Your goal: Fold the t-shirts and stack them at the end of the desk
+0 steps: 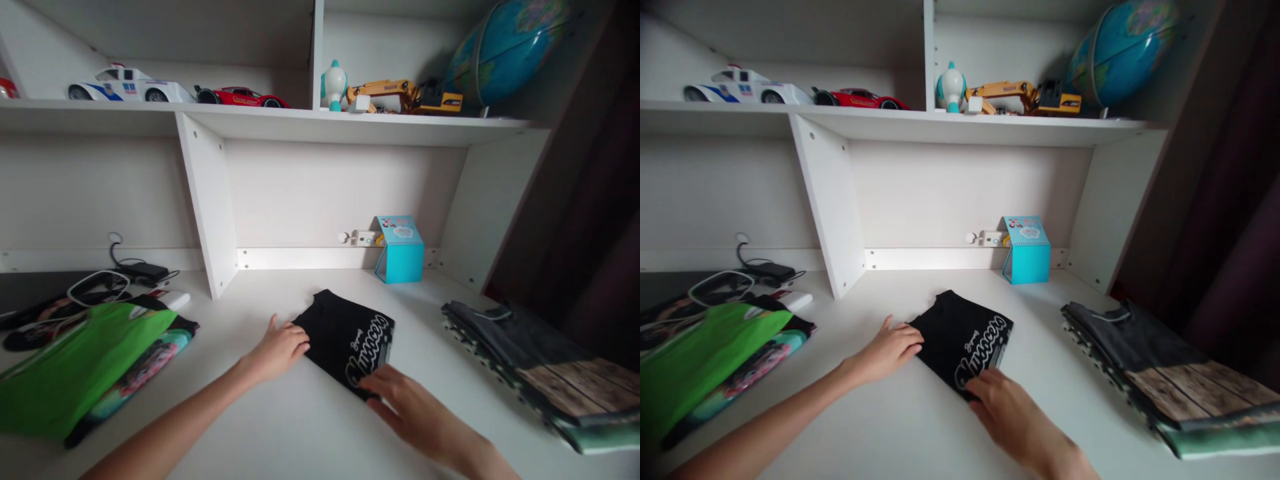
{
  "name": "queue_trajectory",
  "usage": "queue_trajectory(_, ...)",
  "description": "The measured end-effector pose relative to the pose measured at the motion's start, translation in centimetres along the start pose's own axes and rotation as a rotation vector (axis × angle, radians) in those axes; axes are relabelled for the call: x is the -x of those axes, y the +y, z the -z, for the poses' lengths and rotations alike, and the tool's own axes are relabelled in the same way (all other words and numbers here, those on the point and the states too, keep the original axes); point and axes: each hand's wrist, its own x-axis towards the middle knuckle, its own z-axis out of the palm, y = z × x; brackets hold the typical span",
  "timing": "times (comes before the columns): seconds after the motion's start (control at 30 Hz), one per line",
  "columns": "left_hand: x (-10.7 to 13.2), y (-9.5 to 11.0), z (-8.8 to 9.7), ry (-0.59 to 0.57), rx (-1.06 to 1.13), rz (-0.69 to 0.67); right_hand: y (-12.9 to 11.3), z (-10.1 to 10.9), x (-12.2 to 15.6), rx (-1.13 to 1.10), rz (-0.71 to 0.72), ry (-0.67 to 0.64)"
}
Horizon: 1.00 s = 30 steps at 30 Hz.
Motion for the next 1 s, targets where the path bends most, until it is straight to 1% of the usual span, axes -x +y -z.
queue_trajectory(0.03, -0.2, -1.2, 0.1, -0.004, -0.011, 0.049, -1.4, 0.4, 0.7, -0.069, 0.06, -0.061)
queue_trajectory(0.07, -0.3, -2.2, 0.1, -0.003, -0.022, 0.1, -2.3, 0.9, 1.2, -0.134, 0.107, -0.111)
queue_trajectory(0.1, -0.3, -2.8, 0.0, -0.001, -0.032, 0.146, -2.6, 1.3, 1.3, -0.179, 0.129, -0.128)
queue_trajectory(0.13, -0.2, -3.1, 0.0, 0.003, -0.035, 0.182, -2.3, 1.7, 1.1, -0.189, 0.116, -0.107)
queue_trajectory(0.2, 0.3, -2.5, -0.3, -0.004, -0.011, 0.203, -0.2, 1.7, 0.2, -0.106, 0.02, 0.011)
queue_trajectory(0.23, 0.6, -1.9, -0.4, -0.024, 0.013, 0.193, 1.4, 1.3, -0.4, -0.044, -0.034, 0.058)
queue_trajectory(0.27, 1.0, -1.2, -0.6, -0.058, 0.041, 0.175, 2.9, 0.7, -0.9, 0.012, -0.078, 0.079)
queue_trajectory(0.33, 1.6, 0.2, -0.9, -0.136, 0.09, 0.153, 5.6, -1.0, -1.7, 0.083, -0.129, 0.059)
queue_trajectory(0.37, 1.6, 0.6, -1.1, -0.167, 0.104, 0.151, 6.5, -1.8, -1.8, 0.1, -0.144, 0.049)
queue_trajectory(0.43, 1.4, 1.0, -1.3, -0.205, 0.114, 0.153, 7.3, -3.0, -1.7, 0.13, -0.175, 0.067)
queue_trajectory(0.47, 1.1, 1.0, -1.4, -0.204, 0.111, 0.165, 7.4, -3.3, -1.5, 0.142, -0.186, 0.082)
queue_trajectory(0.53, 0.3, 0.9, -1.4, -0.159, 0.079, 0.225, 7.5, -3.2, -1.0, 0.161, -0.238, 0.136)
queue_trajectory(0.6, -0.4, 0.9, -1.5, -0.081, 0.034, 0.302, 7.7, -2.7, -0.7, 0.175, -0.331, 0.23)
queue_trajectory(0.67, -1.0, 1.2, -1.8, -0.001, 0.024, 0.323, 8.1, -2.2, -0.9, 0.178, -0.404, 0.308)
queue_trajectory(0.73, -1.5, 1.5, -2.3, 0.059, 0.098, 0.281, 8.5, -1.9, -1.4, 0.157, -0.405, 0.329)
queue_trajectory(0.8, -1.8, 1.7, -2.6, 0.103, 0.233, 0.265, 8.6, -1.9, -2.1, 0.12, -0.381, 0.331)
queue_trajectory(0.9, -1.7, 1.9, -2.5, 0.097, 0.515, 0.338, 8.6, -1.8, -2.9, 0.039, -0.359, 0.336)
queue_trajectory(1.0, -0.9, 2.7, -1.5, 0.054, 0.78, 0.445, 8.7, -1.3, -2.8, -0.058, -0.333, 0.326)
